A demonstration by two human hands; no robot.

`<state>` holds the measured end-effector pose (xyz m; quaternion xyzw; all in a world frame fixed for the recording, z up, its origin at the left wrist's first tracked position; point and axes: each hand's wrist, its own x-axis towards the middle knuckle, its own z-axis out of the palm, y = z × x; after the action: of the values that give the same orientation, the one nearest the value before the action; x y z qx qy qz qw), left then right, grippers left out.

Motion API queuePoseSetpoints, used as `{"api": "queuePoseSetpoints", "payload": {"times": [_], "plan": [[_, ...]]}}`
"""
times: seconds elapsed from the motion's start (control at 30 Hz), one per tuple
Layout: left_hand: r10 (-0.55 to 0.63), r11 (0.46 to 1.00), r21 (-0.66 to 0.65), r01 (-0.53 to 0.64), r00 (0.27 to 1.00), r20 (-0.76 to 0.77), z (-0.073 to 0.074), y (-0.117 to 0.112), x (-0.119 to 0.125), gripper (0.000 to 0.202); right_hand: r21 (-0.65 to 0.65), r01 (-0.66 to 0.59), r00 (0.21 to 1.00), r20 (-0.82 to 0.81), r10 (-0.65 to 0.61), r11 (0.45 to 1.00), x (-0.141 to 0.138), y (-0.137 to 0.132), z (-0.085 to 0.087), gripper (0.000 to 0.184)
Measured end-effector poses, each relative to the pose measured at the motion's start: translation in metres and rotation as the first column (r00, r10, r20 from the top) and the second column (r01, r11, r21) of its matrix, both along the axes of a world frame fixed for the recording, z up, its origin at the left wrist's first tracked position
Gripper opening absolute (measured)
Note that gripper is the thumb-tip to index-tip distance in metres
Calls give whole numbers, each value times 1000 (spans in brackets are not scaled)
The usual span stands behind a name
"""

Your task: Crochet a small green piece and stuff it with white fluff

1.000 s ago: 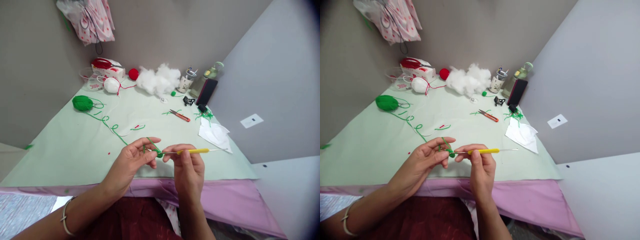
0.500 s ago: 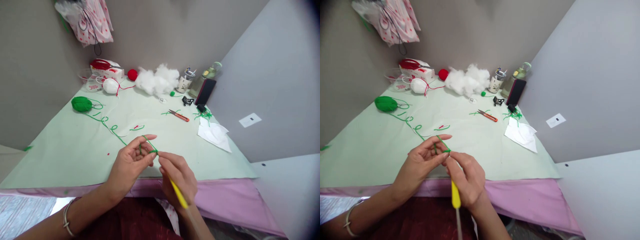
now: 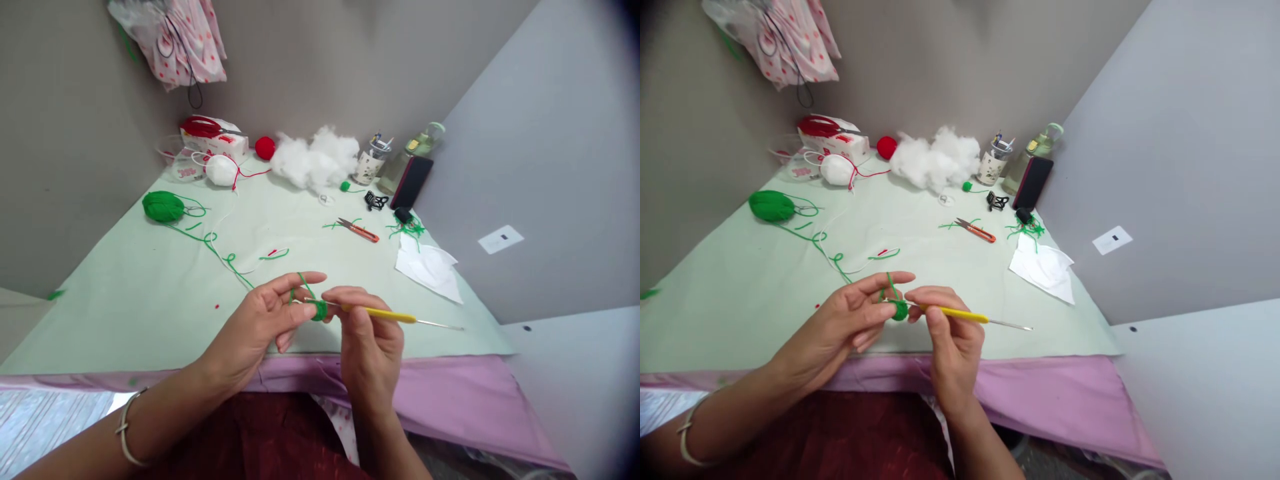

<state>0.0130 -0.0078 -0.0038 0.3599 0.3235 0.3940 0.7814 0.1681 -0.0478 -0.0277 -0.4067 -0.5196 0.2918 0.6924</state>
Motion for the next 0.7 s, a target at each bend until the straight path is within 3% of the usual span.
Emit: {"api": "queuePoseSetpoints", "payload": {"times": [0.1, 0.2, 0.27, 0.37, 0.43, 0.53, 0.7], "plan": [[58, 997, 46, -55, 997, -49, -3, -3, 3, 40, 15, 82, 976, 204, -83, 997, -1, -3, -4, 23], [39, 999, -19, -38, 999, 4, -7, -2, 6, 44, 210, 145, 828, 509, -234, 967, 2, -7, -10, 35], [-17, 995, -93, 23, 998, 66, -9, 1, 6, 42, 280, 135, 773, 570, -278, 951, 5, -8, -11, 41], [-5, 988, -154, 23, 994, 113, -9, 5, 4, 34, 144, 173, 910, 354, -214, 974, 9, -4, -6, 30], [37, 990, -137, -23, 994, 102, -7, 5, 3, 32, 24, 109, 982, 156, -111, 994, 10, 1, -1, 24], [32, 998, -55, -29, 998, 58, -4, 2, 5, 33, -63, -12, 998, 68, 16, 998, 8, 5, 1, 19], [56, 998, 34, -55, 998, -17, -6, -2, 5, 31, -98, -5, 1000, 22, 8, 995, 8, 5, -5, 16]]}}
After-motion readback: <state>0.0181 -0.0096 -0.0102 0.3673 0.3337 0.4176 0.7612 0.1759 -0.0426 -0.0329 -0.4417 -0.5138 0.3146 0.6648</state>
